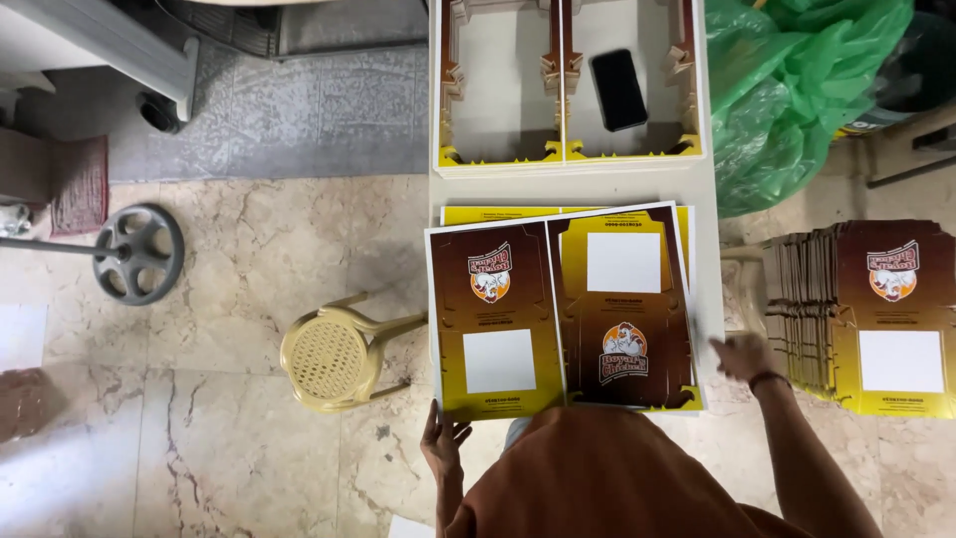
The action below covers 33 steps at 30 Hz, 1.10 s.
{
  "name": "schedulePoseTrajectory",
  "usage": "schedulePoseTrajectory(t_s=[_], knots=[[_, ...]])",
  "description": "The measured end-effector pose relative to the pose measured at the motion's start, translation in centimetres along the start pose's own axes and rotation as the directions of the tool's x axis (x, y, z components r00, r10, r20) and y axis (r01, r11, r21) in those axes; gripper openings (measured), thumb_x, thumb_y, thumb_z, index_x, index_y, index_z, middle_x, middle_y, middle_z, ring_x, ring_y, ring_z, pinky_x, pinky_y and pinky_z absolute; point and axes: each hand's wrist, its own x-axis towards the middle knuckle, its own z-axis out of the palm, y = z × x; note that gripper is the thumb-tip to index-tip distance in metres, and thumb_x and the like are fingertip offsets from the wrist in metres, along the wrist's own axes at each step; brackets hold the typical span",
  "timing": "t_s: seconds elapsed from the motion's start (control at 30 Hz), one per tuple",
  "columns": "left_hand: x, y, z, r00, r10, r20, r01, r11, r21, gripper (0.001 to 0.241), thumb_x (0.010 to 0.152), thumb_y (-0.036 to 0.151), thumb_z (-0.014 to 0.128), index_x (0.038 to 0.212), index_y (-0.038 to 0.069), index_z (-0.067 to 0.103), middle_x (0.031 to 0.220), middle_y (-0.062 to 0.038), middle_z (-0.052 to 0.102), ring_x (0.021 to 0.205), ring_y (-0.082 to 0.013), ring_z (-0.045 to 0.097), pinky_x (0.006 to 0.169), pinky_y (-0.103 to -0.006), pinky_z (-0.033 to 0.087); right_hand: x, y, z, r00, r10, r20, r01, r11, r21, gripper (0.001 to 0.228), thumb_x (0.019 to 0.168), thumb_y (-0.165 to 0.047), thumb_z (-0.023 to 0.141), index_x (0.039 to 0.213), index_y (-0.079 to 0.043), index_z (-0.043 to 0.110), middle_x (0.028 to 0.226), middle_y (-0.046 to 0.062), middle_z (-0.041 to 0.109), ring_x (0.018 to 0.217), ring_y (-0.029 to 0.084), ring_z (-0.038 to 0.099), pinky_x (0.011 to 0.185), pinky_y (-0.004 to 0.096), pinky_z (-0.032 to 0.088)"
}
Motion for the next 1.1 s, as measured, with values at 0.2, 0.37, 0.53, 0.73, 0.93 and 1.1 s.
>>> schedulePoseTrajectory(t_s=[0.2, 0.37, 0.53, 0.73, 0.93, 1.1], knots=[[0.4, -0.7, 0.2, 0.997, 0.016, -0.077, -0.019, 0.999, -0.043, 0.064, 0.088, 0.014, 0.071, 0.149, 0.008, 0.053, 0.139, -0.03, 0.061, 0.092, -0.0446, 0.072, 0.08, -0.0516, 0.062, 3.9, -10.0, -3.0, 0.534, -0.629, -0.564, 0.504, 0.773, -0.386, 0.038, 0.113, -0.036, 0.062, 0.106, -0.001, 0.076, 0.087, 0.015, 0.079, 0.06, 0.024, 0.074, 0.05, 0.038, 0.063], [-0.5, -0.3, 0.4, 0.99, 0.028, -0.141, -0.019, 0.998, 0.062, 0.062, 0.091, 0.015, 0.068, 0.15, 0.006, 0.051, 0.14, -0.032, 0.058, 0.096, -0.0467, 0.071, 0.081, -0.0535, 0.063, 6.7, -26.6, -8.0, -0.123, -0.858, -0.499, 0.67, 0.299, -0.679, 0.03, 0.112, -0.024, 0.061, 0.135, -0.011, 0.076, 0.055, 0.0, 0.058, 0.044, 0.011, 0.051, 0.04, 0.026, 0.04], [-0.9, -0.3, 0.6, 0.984, 0.047, -0.174, -0.028, 0.993, 0.113, 0.059, 0.094, 0.011, 0.064, 0.152, 0.008, 0.052, 0.125, -0.031, 0.067, 0.091, -0.0433, 0.072, 0.08, -0.0524, 0.062, 13.3, -40.2, -12.4, 0.51, -0.812, -0.286, 0.616, 0.576, -0.538, 0.057, 0.102, -0.035, 0.05, 0.157, -0.022, 0.044, 0.133, 0.019, 0.065, 0.106, 0.051, 0.064, 0.088, 0.06, 0.052], [-1.5, 1.2, 1.5, 0.973, 0.001, -0.231, 0.029, 0.991, 0.128, 0.06, 0.093, 0.009, 0.065, 0.152, 0.008, 0.052, 0.124, -0.033, 0.066, 0.095, -0.0455, 0.071, 0.084, -0.0554, 0.061, 17.1, -43.2, -11.6, 0.613, -0.767, -0.191, 0.574, 0.598, -0.559, 0.06, 0.102, -0.035, 0.045, 0.16, -0.02, 0.041, 0.128, 0.027, 0.066, 0.111, 0.051, 0.063, 0.091, 0.059, 0.051], [0.4, 0.3, 0.9, 0.965, -0.046, -0.26, 0.063, 0.996, 0.059, 0.059, 0.093, 0.007, 0.066, 0.15, 0.006, 0.055, 0.123, -0.035, 0.066, 0.094, -0.0487, 0.069, 0.083, -0.0581, 0.059, 17.5, -43.4, -11.6, 0.575, -0.79, -0.215, 0.605, 0.587, -0.538, 0.055, 0.102, -0.037, 0.047, 0.155, -0.022, 0.049, 0.122, 0.028, 0.069, 0.104, 0.053, 0.066, 0.085, 0.06, 0.054], [-1.2, 2.5, 1.6, 0.954, -0.091, -0.287, 0.109, 0.993, 0.048, 0.059, 0.093, 0.015, 0.067, 0.15, 0.004, 0.054, 0.127, -0.034, 0.065, 0.093, -0.0482, 0.068, 0.086, -0.0567, 0.059, 16.3, -41.0, -10.9, 0.488, -0.823, -0.29, 0.607, 0.559, -0.565, 0.055, 0.101, -0.032, 0.051, 0.155, -0.021, 0.052, 0.106, 0.026, 0.074, 0.092, 0.049, 0.07, 0.075, 0.057, 0.058]])
